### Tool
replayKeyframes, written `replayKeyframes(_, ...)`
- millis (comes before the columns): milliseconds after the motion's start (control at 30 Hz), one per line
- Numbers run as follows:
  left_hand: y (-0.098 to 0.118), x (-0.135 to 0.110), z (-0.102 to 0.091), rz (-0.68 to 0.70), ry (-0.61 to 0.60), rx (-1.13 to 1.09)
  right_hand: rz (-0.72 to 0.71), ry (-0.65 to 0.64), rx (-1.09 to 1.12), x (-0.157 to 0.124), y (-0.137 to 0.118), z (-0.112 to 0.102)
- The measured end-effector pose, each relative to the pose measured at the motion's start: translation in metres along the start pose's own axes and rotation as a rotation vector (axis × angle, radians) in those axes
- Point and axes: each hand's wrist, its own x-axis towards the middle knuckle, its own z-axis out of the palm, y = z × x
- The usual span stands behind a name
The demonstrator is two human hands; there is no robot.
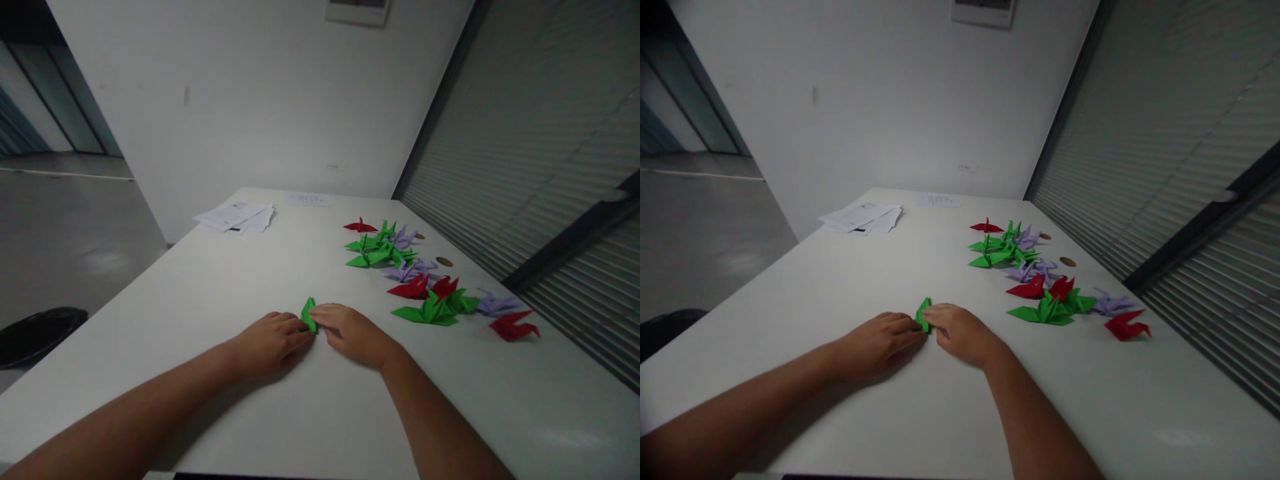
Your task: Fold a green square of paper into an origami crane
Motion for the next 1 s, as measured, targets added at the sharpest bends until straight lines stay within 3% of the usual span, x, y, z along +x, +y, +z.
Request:
replayKeyframes(367,-0.003,-0.003,0.002,-0.106,-0.036,0.055,0.039,-0.106,-0.059,0.004,-0.007,0.009)
replayKeyframes(633,-0.003,-0.003,0.004,-0.081,-0.019,0.017,0.076,-0.309,-0.087,0.004,0.001,0.012)
replayKeyframes(1000,-0.002,-0.003,0.003,-0.103,-0.033,0.032,0.218,-0.262,-0.242,0.008,0.008,0.012)
